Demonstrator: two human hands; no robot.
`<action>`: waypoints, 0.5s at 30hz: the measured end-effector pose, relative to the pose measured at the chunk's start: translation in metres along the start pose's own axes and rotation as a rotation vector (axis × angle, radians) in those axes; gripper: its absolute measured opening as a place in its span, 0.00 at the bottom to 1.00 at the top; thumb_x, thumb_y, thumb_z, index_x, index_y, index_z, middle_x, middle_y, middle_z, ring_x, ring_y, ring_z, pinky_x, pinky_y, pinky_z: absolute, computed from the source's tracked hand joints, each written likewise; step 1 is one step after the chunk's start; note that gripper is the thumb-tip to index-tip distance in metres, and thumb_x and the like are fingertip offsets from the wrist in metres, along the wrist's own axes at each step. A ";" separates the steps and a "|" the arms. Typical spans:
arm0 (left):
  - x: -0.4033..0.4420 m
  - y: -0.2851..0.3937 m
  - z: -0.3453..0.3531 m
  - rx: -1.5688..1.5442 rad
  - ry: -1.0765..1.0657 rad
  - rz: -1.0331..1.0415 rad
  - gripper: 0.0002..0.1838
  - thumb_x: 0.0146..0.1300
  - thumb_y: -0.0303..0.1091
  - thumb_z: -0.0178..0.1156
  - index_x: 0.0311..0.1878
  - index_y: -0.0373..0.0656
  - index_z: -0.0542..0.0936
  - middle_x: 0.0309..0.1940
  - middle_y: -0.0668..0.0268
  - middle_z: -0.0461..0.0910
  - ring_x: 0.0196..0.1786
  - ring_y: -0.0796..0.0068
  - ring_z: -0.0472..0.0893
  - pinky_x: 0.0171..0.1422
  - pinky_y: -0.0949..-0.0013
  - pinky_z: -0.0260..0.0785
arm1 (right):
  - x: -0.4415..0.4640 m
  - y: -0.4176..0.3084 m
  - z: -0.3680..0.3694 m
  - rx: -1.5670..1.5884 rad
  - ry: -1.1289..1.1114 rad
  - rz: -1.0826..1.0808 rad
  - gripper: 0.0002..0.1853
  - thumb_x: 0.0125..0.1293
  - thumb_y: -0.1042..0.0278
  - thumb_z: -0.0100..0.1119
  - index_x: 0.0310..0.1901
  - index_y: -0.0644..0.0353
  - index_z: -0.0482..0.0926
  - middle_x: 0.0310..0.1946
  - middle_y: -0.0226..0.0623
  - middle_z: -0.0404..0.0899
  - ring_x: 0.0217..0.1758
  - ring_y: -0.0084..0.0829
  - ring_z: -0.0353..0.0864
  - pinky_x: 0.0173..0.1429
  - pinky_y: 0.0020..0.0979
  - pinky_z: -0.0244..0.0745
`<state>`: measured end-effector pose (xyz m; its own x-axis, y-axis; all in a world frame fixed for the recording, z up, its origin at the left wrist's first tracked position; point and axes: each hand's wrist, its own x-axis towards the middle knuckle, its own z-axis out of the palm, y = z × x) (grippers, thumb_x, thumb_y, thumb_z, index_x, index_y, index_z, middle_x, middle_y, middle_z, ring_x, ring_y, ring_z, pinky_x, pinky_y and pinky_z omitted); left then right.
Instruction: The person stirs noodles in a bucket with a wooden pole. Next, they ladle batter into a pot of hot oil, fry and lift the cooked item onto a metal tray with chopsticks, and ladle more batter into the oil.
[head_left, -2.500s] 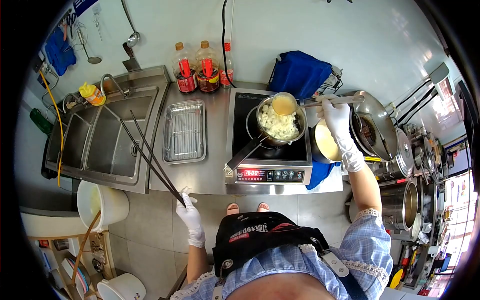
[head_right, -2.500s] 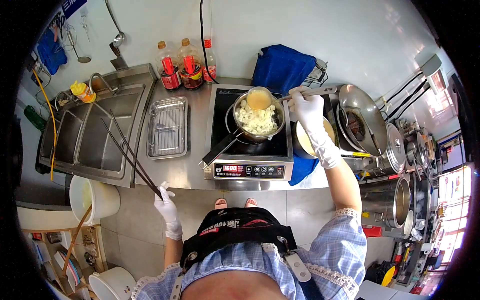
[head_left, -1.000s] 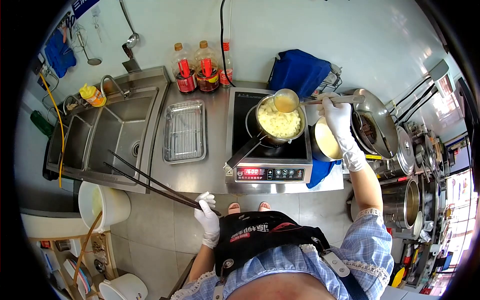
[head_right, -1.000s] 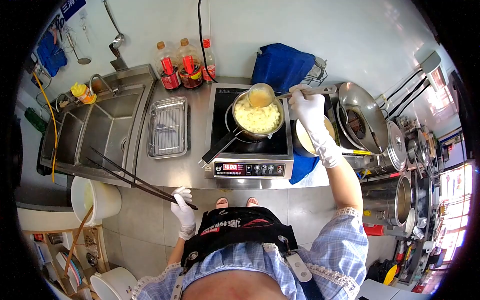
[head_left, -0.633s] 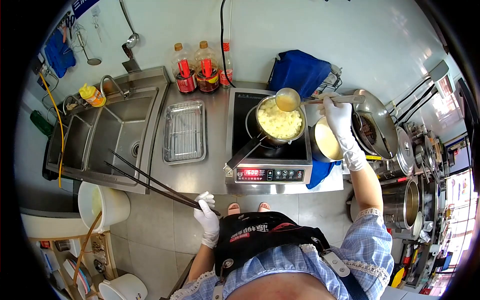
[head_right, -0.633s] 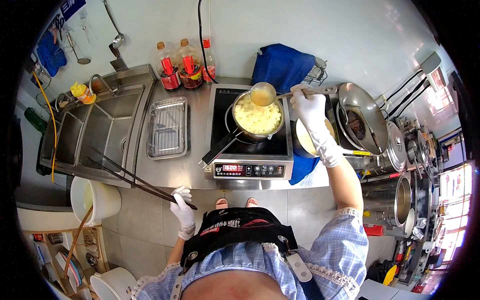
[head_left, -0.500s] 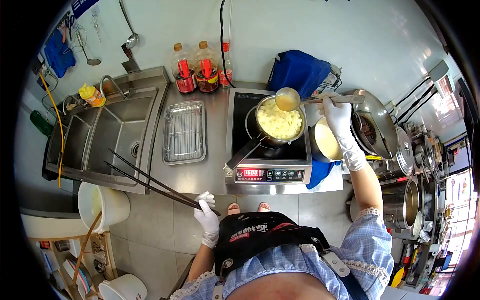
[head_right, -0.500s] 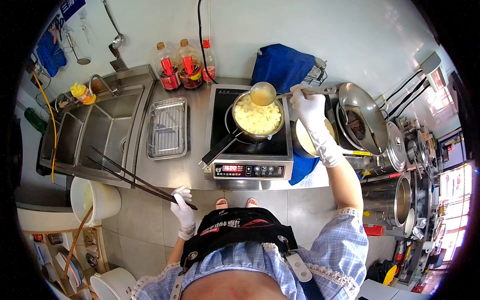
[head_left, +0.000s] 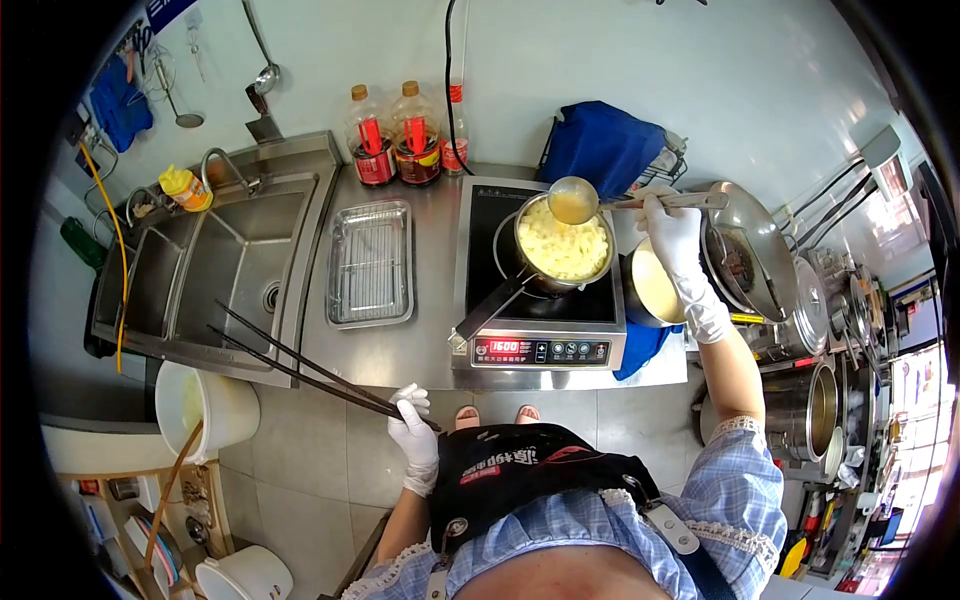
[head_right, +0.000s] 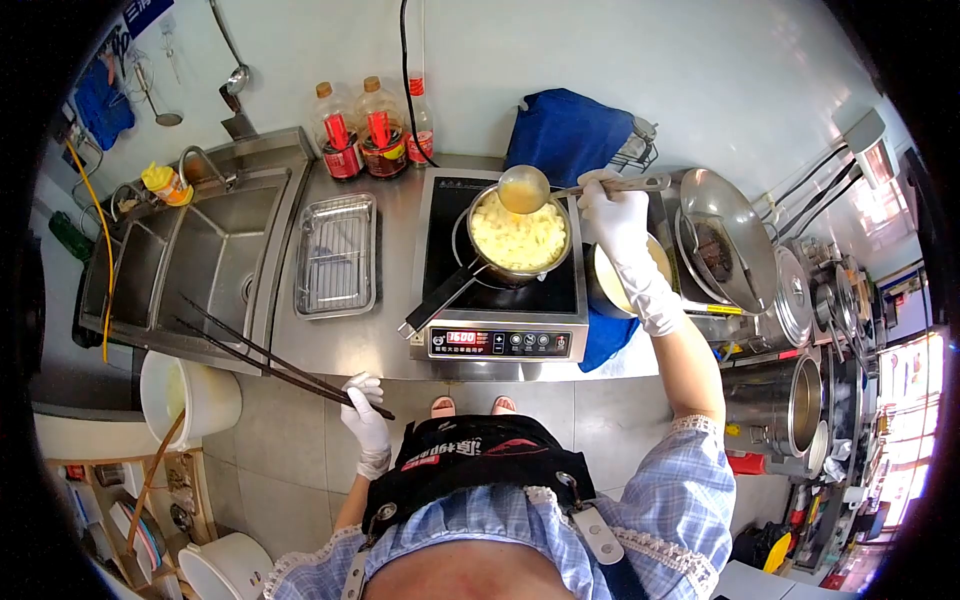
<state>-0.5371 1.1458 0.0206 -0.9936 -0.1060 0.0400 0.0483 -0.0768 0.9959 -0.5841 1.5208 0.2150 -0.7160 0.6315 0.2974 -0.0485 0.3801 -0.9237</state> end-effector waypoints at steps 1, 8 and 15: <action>0.000 -0.001 0.000 0.000 0.001 -0.001 0.16 0.71 0.37 0.40 0.45 0.35 0.74 0.33 0.67 0.77 0.30 0.82 0.70 0.37 0.77 0.65 | 0.000 0.000 0.000 -0.008 -0.004 0.003 0.07 0.59 0.77 0.50 0.32 0.66 0.79 0.18 0.31 0.75 0.20 0.15 0.70 0.26 0.18 0.66; 0.000 0.001 0.000 -0.002 -0.002 -0.011 0.16 0.71 0.37 0.40 0.45 0.36 0.74 0.33 0.67 0.77 0.30 0.83 0.70 0.36 0.78 0.65 | 0.000 0.001 0.004 0.008 0.008 0.002 0.07 0.59 0.76 0.50 0.31 0.66 0.79 0.19 0.31 0.75 0.19 0.15 0.70 0.25 0.18 0.66; -0.001 -0.002 0.001 0.038 0.005 0.032 0.19 0.72 0.40 0.37 0.44 0.35 0.74 0.31 0.66 0.77 0.28 0.82 0.72 0.33 0.78 0.65 | 0.000 0.001 0.004 -0.021 0.010 -0.025 0.07 0.59 0.76 0.50 0.31 0.66 0.80 0.19 0.31 0.76 0.20 0.15 0.70 0.26 0.18 0.67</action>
<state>-0.5363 1.1472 0.0183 -0.9911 -0.1124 0.0719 0.0762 -0.0353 0.9965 -0.5867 1.5183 0.2133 -0.7076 0.6283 0.3233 -0.0522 0.4099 -0.9106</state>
